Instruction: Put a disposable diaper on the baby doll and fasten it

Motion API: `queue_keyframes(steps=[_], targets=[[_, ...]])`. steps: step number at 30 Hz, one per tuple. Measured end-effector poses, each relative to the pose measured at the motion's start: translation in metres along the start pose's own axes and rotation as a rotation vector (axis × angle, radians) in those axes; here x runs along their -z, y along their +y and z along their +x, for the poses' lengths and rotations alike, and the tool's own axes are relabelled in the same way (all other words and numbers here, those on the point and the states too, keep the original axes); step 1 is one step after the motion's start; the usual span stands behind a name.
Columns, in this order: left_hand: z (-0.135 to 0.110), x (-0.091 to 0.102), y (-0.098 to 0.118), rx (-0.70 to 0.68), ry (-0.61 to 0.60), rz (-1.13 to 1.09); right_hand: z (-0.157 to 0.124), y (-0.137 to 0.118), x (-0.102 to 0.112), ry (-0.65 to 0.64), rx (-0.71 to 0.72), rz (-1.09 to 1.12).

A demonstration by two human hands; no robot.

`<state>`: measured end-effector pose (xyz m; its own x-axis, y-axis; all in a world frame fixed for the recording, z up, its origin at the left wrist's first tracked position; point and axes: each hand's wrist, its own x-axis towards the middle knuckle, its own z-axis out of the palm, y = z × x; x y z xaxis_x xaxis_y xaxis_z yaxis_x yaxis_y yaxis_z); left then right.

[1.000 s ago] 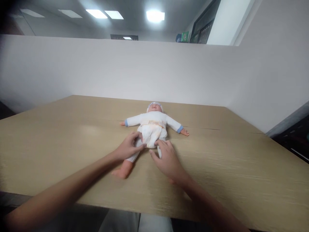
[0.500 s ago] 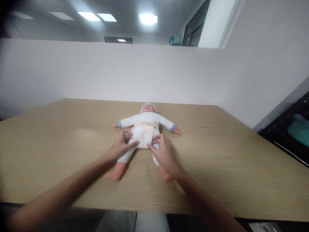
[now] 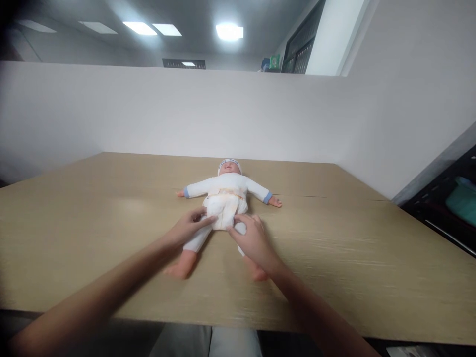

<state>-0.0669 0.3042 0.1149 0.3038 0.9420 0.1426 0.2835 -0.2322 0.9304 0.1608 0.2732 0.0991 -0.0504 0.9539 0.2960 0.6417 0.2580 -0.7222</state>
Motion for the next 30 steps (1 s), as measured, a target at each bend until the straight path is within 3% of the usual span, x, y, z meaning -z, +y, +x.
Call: queue_keyframes(steps=[9, 12, 16, 24, 30], targets=[[0.001, 0.008, 0.003, 0.150, -0.110, -0.235, -0.002, 0.003, -0.004, -0.003, 0.023, -0.012], [0.002, 0.009, 0.001, 0.162, -0.113, -0.270, -0.002, 0.006, -0.004, 0.006, -0.030, 0.006], [0.004, 0.009, 0.001, 0.160, -0.114, -0.243, 0.005, 0.011, -0.004, 0.014, -0.071, 0.025], [0.002, 0.007, 0.009, 0.090, -0.086, -0.031, 0.012, 0.009, 0.002, -0.038, -0.001, -0.009], [0.004, 0.001, 0.000, -0.012, -0.050, 0.040, 0.009, 0.002, -0.001, -0.063, 0.079, -0.123]])
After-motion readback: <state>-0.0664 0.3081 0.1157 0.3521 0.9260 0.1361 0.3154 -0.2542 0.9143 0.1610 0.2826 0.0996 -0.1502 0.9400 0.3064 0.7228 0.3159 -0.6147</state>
